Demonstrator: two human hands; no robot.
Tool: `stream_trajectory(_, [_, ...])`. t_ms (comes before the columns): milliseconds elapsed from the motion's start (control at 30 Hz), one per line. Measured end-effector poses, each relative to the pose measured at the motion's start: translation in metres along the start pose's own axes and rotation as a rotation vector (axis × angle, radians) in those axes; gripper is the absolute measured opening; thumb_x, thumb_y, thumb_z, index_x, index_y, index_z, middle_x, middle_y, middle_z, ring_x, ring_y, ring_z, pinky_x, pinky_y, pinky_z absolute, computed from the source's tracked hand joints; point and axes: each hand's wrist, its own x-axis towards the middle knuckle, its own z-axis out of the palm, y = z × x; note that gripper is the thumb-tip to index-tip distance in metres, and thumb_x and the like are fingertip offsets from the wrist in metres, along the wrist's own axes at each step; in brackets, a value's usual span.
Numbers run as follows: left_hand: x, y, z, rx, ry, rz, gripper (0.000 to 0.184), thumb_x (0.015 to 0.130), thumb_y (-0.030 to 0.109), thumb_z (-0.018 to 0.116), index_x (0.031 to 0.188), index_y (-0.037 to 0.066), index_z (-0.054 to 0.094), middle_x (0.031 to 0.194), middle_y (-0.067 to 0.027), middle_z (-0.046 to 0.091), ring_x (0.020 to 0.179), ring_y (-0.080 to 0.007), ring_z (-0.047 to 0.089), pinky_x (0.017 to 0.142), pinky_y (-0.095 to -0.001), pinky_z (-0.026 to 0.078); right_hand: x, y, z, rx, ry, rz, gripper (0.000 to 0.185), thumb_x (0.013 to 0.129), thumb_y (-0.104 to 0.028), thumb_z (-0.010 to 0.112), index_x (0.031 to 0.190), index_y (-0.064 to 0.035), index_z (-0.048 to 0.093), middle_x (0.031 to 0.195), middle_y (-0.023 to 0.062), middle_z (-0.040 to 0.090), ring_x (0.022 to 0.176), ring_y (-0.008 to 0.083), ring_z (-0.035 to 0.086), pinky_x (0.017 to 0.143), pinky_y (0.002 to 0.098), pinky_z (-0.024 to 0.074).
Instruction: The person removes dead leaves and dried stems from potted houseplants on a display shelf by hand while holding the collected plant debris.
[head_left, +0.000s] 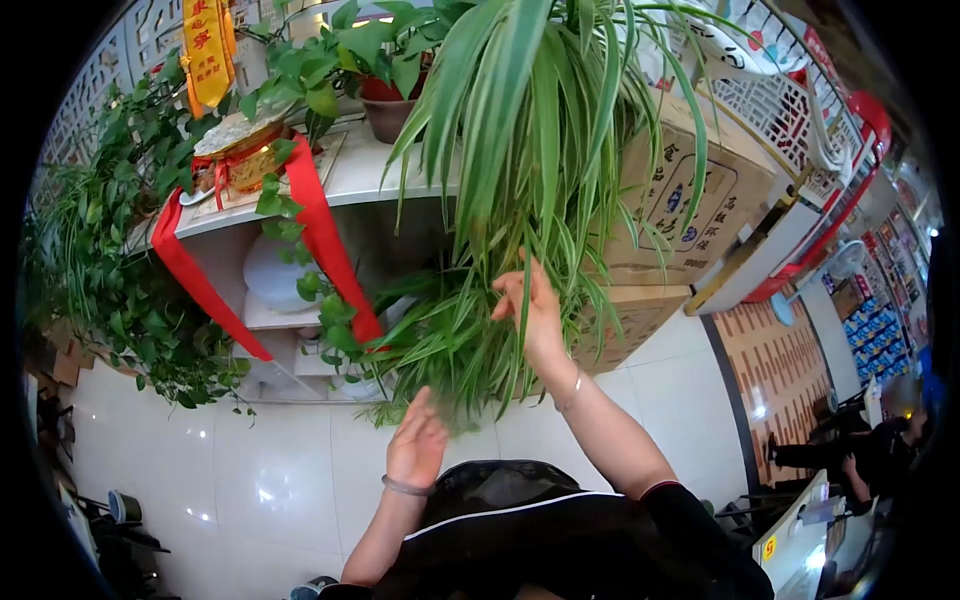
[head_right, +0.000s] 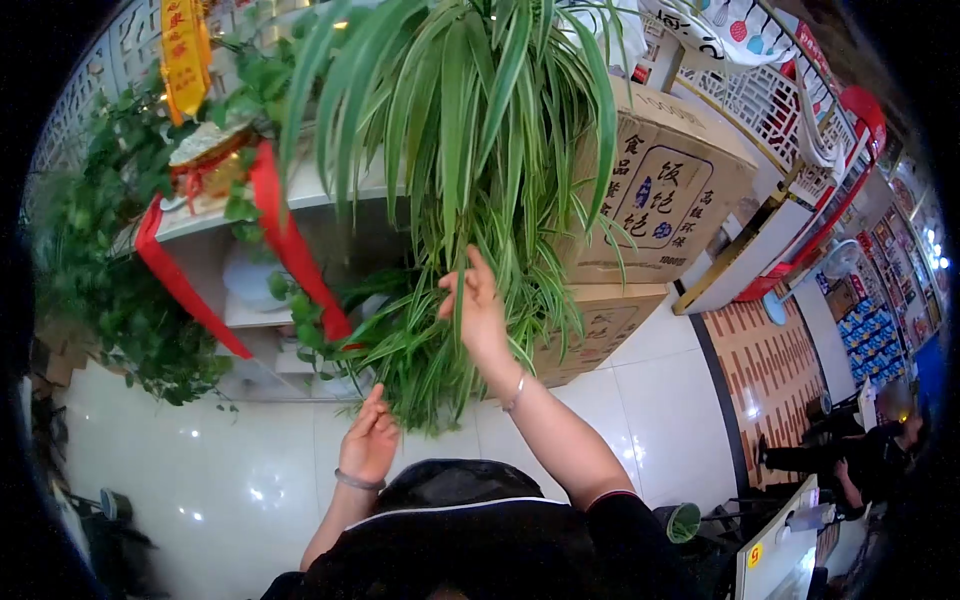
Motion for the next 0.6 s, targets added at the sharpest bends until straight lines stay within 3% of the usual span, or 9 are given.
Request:
stream_trajectory(167, [0.000,0.020,-0.009,0.003,-0.009,-0.016,0.044,0.089,0.008,0.047,0.131,0.003,0.034,0.088,-0.0006,0.048,0.067,-0.0093,0.039,0.061,-0.0221,0.035,0.029,-0.008,0.013,0.128,0.164,0.014,0.054,0.087,-0.019,0.057,0.127,0.0078,0.035,0.069,-0.0003,0.049,0.055,0.0060,0.045,0.054,0.0211,0.0430])
stream_trajectory(267, [0.000,0.030,-0.013,0.006,-0.003,-0.028,0.044,0.090,0.010,0.047,0.131,0.003,0.035,0.088,-0.0009,0.048,0.067,-0.0103,0.039,0.061,-0.0230,0.034,0.035,-0.005,0.015,0.170,0.303,0.121,0.043,0.085,-0.018,0.060,0.118,0.0047,0.045,0.067,-0.0009,0.048,0.055,0.0057,0.044,0.054,0.0212,0.0415])
stream_trajectory(300, [0.000,0.033,-0.013,0.009,0.004,-0.032,0.043,0.090,0.010,0.047,0.131,0.003,0.035,0.087,-0.0010,0.048,0.067,-0.0106,0.039,0.061,-0.0233,0.034,0.036,-0.005,0.015,0.150,0.324,0.111,0.032,0.084,-0.018,0.062,0.106,0.0015,0.052,0.065,-0.0010,0.048,0.054,0.0060,0.043,0.052,0.0216,0.0397])
stream_trajectory(400, [-0.002,0.041,-0.012,0.009,0.011,-0.049,0.041,0.090,0.011,0.047,0.129,0.003,0.037,0.087,-0.0012,0.049,0.067,-0.0113,0.039,0.061,-0.0241,0.034,0.030,-0.008,0.009,0.207,0.368,0.096,0.025,0.086,-0.019,0.059,0.101,-0.0002,0.054,0.065,-0.0009,0.048,0.053,0.0059,0.042,0.050,0.0213,0.0391])
stream_trajectory(500, [-0.002,0.046,-0.015,0.007,0.011,-0.074,0.039,0.090,0.011,0.046,0.128,0.003,0.039,0.087,-0.0015,0.049,0.067,-0.0113,0.039,0.061,-0.0244,0.034,0.019,-0.019,-0.011,0.254,0.095,0.027,0.023,0.089,-0.019,0.055,0.102,-0.0001,0.053,0.070,0.0005,0.053,0.054,0.0057,0.044,0.050,0.0202,0.0397])
stream_trajectory(600, [-0.002,0.049,-0.019,0.043,-0.013,-0.084,0.037,0.091,0.011,0.046,0.126,0.003,0.041,0.086,-0.0019,0.050,0.067,-0.0114,0.040,0.061,-0.0245,0.034,0.014,-0.034,-0.003,0.095,0.179,0.080,0.027,0.091,-0.019,0.051,0.109,-0.0004,0.054,0.083,0.0035,0.060,0.058,0.0047,0.047,0.054,0.0189,0.0418])
